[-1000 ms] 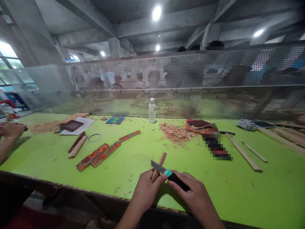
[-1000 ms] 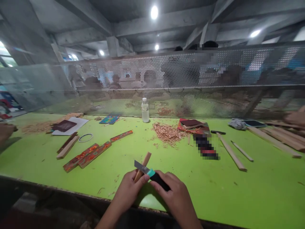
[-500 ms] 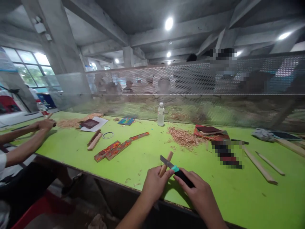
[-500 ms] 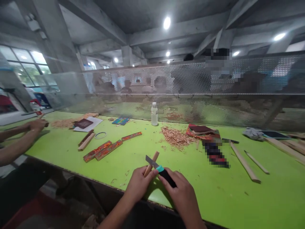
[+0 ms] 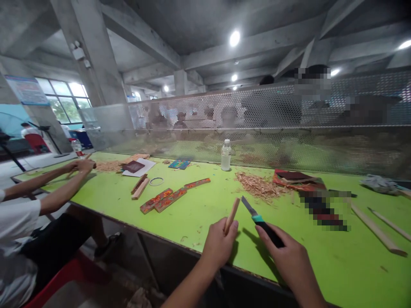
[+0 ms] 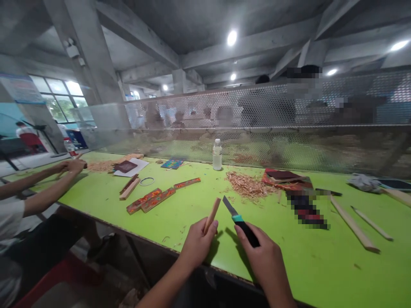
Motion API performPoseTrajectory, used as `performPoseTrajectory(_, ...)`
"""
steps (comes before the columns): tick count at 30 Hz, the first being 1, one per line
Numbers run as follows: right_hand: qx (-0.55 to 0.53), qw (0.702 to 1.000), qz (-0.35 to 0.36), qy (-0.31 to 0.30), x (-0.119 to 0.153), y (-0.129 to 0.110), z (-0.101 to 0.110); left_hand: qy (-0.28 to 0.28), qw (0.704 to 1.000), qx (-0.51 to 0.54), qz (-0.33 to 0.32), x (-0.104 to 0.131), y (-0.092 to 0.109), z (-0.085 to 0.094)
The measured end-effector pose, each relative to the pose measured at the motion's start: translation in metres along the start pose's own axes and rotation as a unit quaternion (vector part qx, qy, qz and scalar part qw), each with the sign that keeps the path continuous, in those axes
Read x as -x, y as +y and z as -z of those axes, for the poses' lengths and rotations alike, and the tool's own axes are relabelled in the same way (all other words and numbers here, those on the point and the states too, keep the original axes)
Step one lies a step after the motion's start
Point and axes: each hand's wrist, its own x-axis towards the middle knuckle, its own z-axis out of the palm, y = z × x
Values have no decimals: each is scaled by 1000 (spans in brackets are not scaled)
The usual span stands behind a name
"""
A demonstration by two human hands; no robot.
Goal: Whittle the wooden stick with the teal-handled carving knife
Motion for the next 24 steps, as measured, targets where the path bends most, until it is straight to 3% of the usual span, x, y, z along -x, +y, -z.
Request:
performPoseTrajectory(7,21,999,-19,-27,-4,3,-1,-5,1000,16,0,-1,-2,-3)
performPoseTrajectory(16,66,997,1,-30,-6,27,-8,-16,999,37,12,-3,-1,-4)
performPoseTrajectory(24,76,996,4,-53,-6,26,-8,-14,998,57,18,-4,-2,-4)
